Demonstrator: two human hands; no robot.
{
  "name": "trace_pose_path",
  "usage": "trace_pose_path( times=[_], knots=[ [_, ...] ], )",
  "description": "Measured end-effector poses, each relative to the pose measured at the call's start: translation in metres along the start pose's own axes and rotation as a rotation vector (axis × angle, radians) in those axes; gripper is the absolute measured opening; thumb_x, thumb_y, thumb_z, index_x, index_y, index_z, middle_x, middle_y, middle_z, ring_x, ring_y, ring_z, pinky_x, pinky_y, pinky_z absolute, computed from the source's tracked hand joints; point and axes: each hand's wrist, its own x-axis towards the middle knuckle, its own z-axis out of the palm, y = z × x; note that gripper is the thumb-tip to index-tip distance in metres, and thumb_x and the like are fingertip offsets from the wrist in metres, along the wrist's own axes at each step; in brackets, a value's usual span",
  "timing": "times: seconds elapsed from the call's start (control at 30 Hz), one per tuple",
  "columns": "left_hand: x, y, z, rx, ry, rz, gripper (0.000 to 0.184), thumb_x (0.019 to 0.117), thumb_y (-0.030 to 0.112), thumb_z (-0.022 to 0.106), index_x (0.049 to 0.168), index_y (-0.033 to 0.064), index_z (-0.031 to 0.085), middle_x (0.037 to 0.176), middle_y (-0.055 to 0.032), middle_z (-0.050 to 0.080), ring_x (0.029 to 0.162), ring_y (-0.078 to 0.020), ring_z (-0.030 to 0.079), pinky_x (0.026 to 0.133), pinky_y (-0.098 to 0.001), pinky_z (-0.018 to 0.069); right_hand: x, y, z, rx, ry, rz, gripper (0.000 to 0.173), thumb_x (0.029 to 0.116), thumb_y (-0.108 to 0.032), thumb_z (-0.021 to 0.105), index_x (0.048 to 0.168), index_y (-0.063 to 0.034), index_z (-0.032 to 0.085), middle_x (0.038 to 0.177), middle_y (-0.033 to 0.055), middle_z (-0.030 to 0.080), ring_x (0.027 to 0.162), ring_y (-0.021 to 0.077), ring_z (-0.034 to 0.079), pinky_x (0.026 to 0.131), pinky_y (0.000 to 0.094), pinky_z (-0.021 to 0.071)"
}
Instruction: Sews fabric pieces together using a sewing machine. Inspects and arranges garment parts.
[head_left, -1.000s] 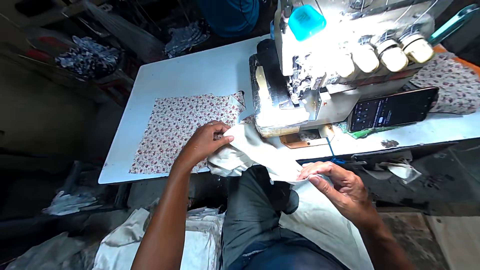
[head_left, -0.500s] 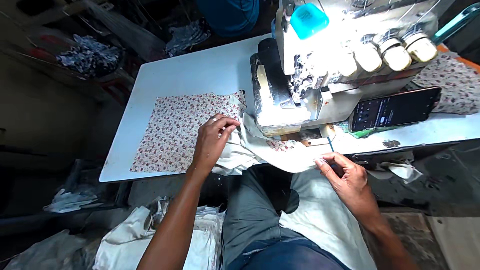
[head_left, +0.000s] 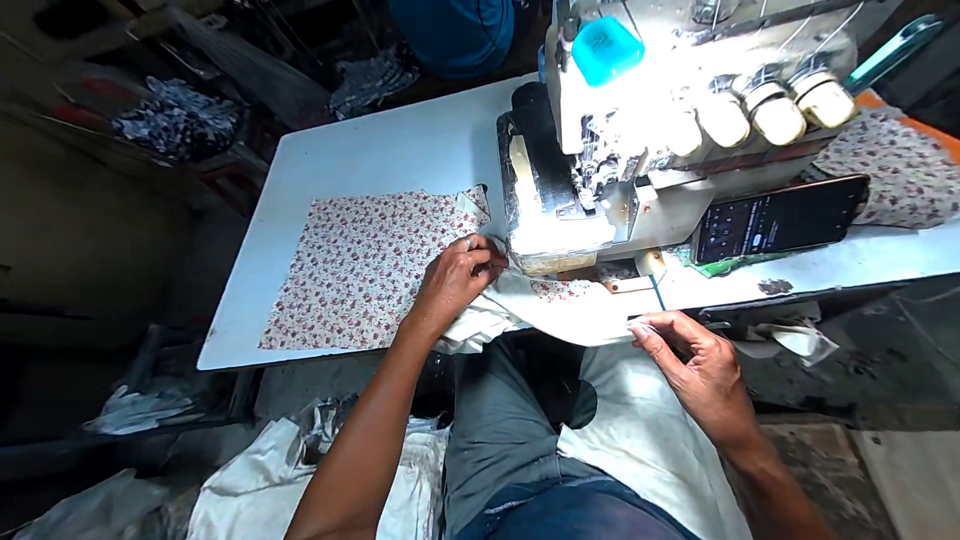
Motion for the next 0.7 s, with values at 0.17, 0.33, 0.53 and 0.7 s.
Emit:
trace_pose_path(
  times=[0.17,0.33,0.53,0.7],
  knots=[
    [-0.001,0.009,-0.025,-0.174,0.125,-0.129,0.013,0.0967,0.009,0.063,0.106,0.007,0.071,0.102,-0.006,0.071,0.063,-0.0092,0.055,0.056,-0.0252,0.0454,-0.003,0.005,-0.005,-0.02,0.019,0.027,0.021,0.101,-0.02,0.062,0.102,-0.0015,0.072,0.092,0.0033,0.072,0.081,0.0011,0.067,0.076,0.0159,0.0568],
    [0.009,0.055,-0.061,-0.15,0.091,-0.023,0.013,0.0969,0.01,0.063,0.106,0.0037,0.069,0.091,-0.0047,0.069,0.07,-0.0054,0.066,0.062,-0.02,0.0563,0.004,0.008,-0.001,-0.431,0.01,-0.05,0.024,0.1014,-0.022,0.059,0.101,-0.0031,0.074,0.091,0.0112,0.071,0.077,0.0191,0.068,0.07,0.0333,0.0556],
    [0.034,0.084,-0.064,0.148,-0.013,0.253,0.015,0.0957,0.014,0.068,0.107,0.0075,0.076,0.094,-0.0077,0.064,0.074,-0.0137,0.06,0.066,-0.0253,0.0479,0.028,-0.014,0.01,-0.443,0.039,-0.162,0.019,0.0993,-0.018,0.062,0.099,-0.004,0.075,0.095,0.0098,0.071,0.081,0.0198,0.069,0.072,0.0334,0.0573],
    [0.049,0.09,-0.064,0.181,-0.024,0.273,0.017,0.0963,0.016,0.068,0.107,0.0065,0.076,0.093,-0.0092,0.064,0.074,-0.0153,0.061,0.067,-0.0252,0.0489,0.034,-0.014,0.005,-0.61,0.031,-0.154,0.017,0.0998,-0.016,0.061,0.095,-0.0038,0.072,0.089,0.0116,0.069,0.079,0.0281,0.069,0.066,0.0432,0.0547]
  ],
)
